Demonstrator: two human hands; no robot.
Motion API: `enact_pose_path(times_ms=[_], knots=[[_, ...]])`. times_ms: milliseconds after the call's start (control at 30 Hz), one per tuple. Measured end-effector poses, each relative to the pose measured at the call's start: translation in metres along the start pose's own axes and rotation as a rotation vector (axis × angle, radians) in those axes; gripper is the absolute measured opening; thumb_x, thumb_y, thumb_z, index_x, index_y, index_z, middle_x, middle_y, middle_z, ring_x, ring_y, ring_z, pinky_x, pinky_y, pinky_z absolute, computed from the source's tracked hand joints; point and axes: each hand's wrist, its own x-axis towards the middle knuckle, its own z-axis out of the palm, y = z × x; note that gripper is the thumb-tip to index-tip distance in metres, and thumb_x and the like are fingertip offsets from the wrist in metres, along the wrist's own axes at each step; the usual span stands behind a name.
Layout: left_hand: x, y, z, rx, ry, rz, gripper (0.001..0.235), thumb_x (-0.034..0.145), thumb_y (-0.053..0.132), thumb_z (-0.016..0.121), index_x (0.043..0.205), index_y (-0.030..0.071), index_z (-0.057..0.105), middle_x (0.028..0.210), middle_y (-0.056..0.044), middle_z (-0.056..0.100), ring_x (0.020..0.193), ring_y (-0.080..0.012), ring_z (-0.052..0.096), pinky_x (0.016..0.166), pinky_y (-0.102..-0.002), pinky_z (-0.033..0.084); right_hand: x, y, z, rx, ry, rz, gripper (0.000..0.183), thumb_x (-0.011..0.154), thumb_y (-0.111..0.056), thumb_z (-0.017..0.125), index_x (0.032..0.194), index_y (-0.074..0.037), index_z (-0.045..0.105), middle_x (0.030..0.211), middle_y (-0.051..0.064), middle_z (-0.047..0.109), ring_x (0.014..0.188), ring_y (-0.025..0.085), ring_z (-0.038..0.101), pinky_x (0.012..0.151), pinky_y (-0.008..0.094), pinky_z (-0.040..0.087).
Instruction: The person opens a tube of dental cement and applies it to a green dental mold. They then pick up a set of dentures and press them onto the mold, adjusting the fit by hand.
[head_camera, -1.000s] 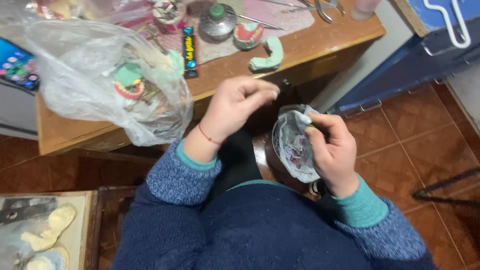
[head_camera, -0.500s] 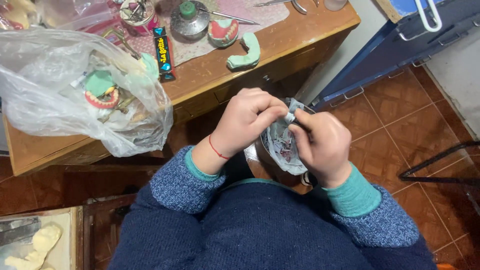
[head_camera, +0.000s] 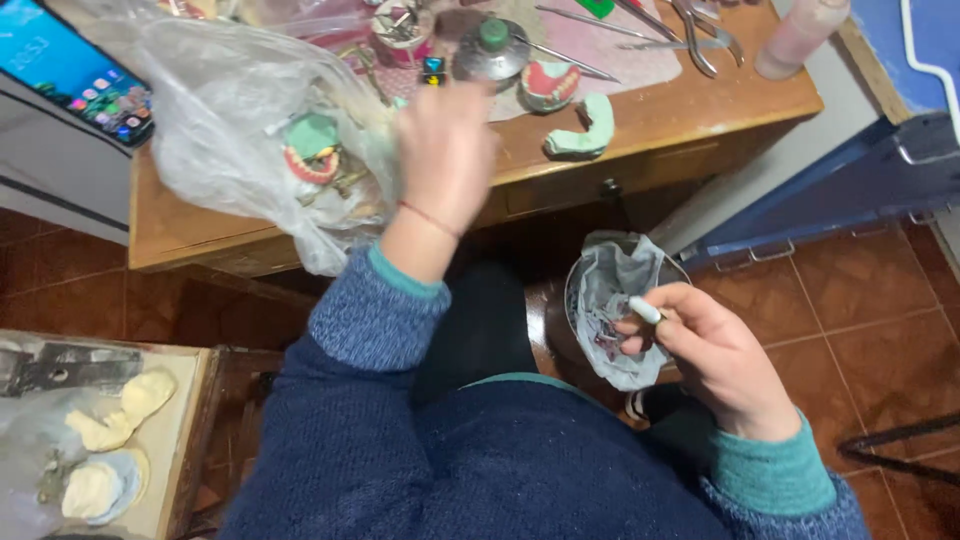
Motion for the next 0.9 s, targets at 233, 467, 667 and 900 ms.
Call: enact_pose_path(times_ms=[233,467,667,900], knots=[[0.008,-0.056,0.047,0.360,0.013,-0.183,0.023,0.095,0.013,0.077,0.115,0.011,0.065,0.090,-0.008,0.070,0.104,-0.0320,0.061,0.087,-0.048,0.041,-0.002,-0.002,0.006,-0.142,0.011,-0.055,0.039,0.098,-0.006,0.057,0.138,-0.002,0.056,0.117,0.010,0.065,0.105,0.017,0.063,0.092,0.034,0.050],[0.013,-0.048,0.013,0.105,0.127,-0.097,0.061,0.078,0.017,0.082,0.133,0.003,0.061,0.099,-0.010,0.067,0.101,-0.0304,0.060,0.089,-0.046,0.040,0.002,-0.007,0.008,-0.095,0.061,-0.281,0.030,0.105,-0.008,0.049,0.134,-0.001,0.054,0.112,0.014,0.064,0.111,0.019,0.061,0.104,0.033,0.046],[-0.019,-0.002,-0.004,-0.784,0.175,-0.145,0.041,0.097,0.004,0.072,0.135,0.004,0.058,0.121,-0.008,0.063,0.112,-0.0200,0.062,0.102,-0.034,0.052,0.003,-0.020,0.020,0.066,0.253,-0.460,0.027,0.102,-0.001,0.052,0.130,-0.002,0.051,0.121,0.020,0.067,0.104,0.022,0.060,0.097,0.035,0.048],[-0.056,0.092,-0.015,-1.327,-0.434,0.187,0.042,0.101,0.000,0.064,0.141,0.006,0.052,0.136,-0.006,0.061,0.127,-0.0187,0.062,0.113,-0.032,0.049,0.006,-0.040,0.052,-0.012,0.341,-0.929,0.058,0.108,0.014,0.063,0.148,-0.015,0.032,0.119,0.016,0.063,0.107,0.022,0.065,0.102,0.041,0.063]])
